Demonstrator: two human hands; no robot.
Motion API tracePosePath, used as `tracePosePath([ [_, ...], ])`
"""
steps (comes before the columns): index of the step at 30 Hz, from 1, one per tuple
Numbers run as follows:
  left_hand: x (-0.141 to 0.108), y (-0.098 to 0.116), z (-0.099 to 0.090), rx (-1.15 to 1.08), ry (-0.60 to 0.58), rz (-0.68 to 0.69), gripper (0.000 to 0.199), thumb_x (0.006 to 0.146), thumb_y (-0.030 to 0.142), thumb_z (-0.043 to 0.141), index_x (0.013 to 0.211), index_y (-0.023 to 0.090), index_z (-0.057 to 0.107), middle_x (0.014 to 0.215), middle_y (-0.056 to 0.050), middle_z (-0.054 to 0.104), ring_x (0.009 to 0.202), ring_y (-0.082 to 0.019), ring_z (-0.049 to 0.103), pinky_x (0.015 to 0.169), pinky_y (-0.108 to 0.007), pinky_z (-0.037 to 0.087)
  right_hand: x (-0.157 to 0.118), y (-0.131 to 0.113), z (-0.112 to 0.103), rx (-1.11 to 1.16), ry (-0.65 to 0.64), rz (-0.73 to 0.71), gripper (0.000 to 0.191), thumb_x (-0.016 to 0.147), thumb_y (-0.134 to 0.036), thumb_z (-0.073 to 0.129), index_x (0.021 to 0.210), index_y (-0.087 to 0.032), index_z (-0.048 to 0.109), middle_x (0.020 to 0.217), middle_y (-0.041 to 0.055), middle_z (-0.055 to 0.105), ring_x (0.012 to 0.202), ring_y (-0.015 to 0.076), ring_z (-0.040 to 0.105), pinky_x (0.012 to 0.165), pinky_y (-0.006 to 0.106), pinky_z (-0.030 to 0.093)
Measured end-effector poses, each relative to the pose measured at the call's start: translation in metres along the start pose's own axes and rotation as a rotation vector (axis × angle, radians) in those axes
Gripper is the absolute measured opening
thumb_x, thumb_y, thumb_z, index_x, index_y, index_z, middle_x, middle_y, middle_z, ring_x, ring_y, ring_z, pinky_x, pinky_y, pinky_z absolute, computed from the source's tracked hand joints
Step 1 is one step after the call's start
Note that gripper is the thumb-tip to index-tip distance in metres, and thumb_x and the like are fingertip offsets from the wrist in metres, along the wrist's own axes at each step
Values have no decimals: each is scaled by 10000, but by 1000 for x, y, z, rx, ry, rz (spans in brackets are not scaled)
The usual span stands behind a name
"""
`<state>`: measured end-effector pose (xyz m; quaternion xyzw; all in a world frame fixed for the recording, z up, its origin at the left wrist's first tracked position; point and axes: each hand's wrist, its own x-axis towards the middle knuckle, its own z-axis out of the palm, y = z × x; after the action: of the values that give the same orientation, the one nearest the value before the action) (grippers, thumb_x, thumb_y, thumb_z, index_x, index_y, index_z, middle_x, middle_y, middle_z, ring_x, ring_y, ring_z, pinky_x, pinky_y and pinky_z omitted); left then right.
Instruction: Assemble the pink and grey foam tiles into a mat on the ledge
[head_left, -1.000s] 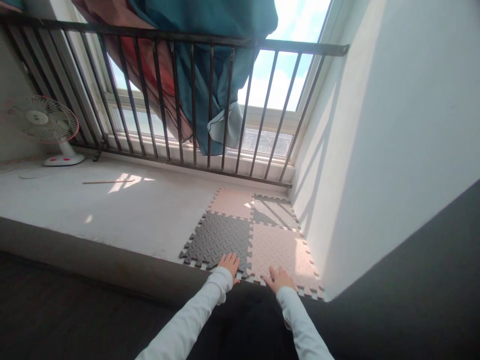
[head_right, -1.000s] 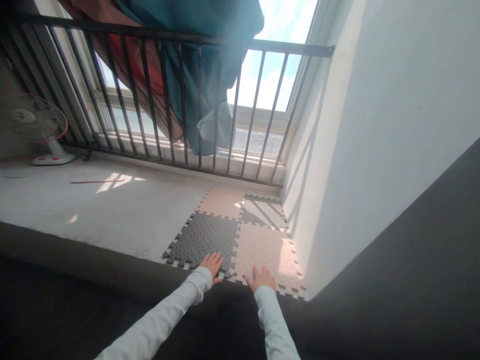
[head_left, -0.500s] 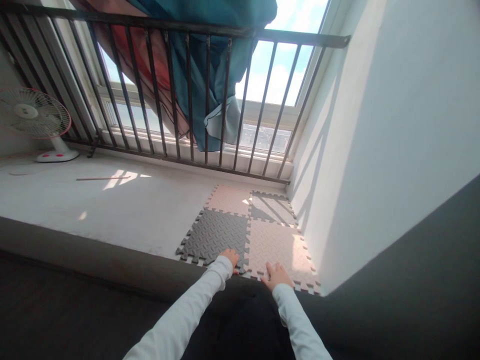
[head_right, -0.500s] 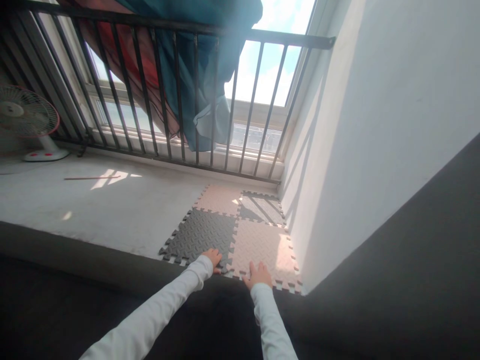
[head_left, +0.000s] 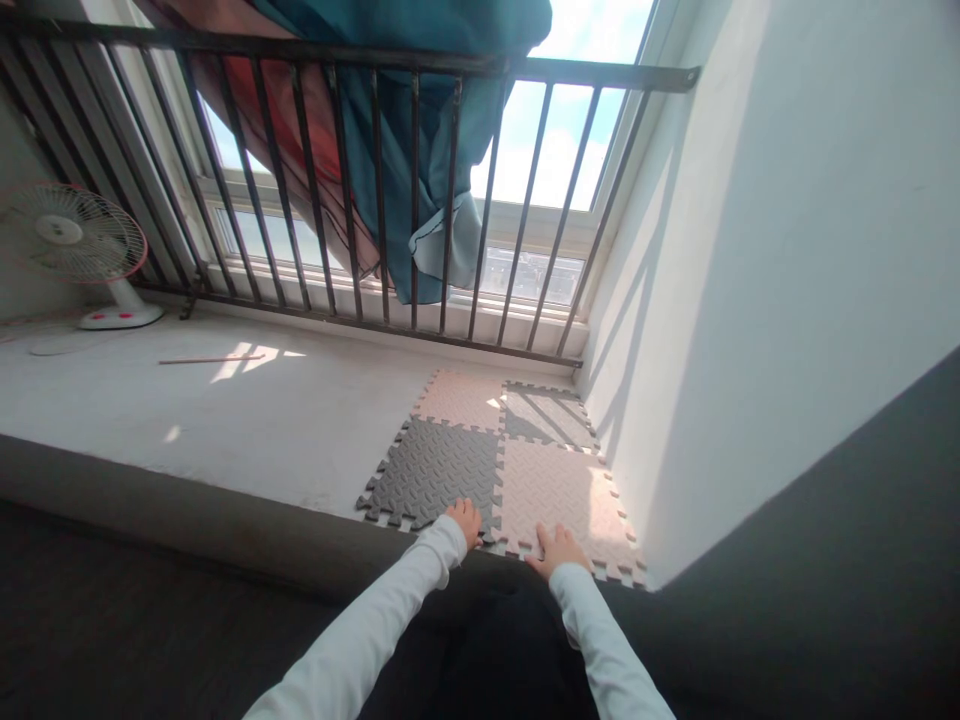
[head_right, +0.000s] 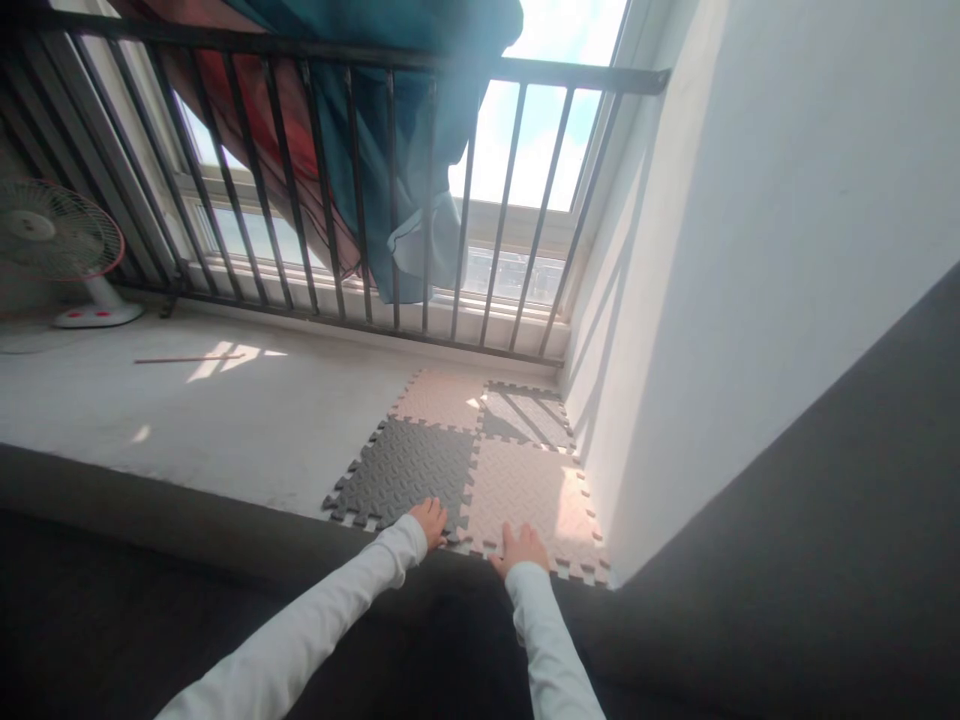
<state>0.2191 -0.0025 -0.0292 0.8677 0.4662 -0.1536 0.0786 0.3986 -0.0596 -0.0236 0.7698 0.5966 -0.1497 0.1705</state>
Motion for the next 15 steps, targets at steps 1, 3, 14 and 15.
tracePosePath([
  [1,-1,0,1,2,7,3,597,777,384,467,1257,56,333,1324,-225,296,1192,-333,291,899,-410,327,0,0,0,-3,-1,1,689,715,-508,442,1314,-244,228,1369,129,233,1245,271,202,966,389,224],
  [3,-2,1,3,6,13,2,583,791,375,441,1263,54,324,1325,-235,286,1198,-341,278,900,-428,314,-1,-1,-1,-3,-1,4,690,715,-508,444,1314,-238,232,1368,137,231,1245,274,200,966,385,224],
  [14,2,3,12,4,20,-12,542,809,362,389,1277,99,316,1337,-216,272,1209,-353,259,891,-487,289,-3,-3,1,-14,33,14,685,716,-504,454,1309,-229,247,1357,148,247,1235,286,220,952,397,241],
  [15,3,2,13,4,22,-11,538,809,362,387,1277,104,318,1336,-213,275,1209,-352,261,889,-489,291,-3,-3,1,-13,36,17,684,715,-504,455,1308,-230,249,1358,147,247,1235,285,220,952,397,241],
])
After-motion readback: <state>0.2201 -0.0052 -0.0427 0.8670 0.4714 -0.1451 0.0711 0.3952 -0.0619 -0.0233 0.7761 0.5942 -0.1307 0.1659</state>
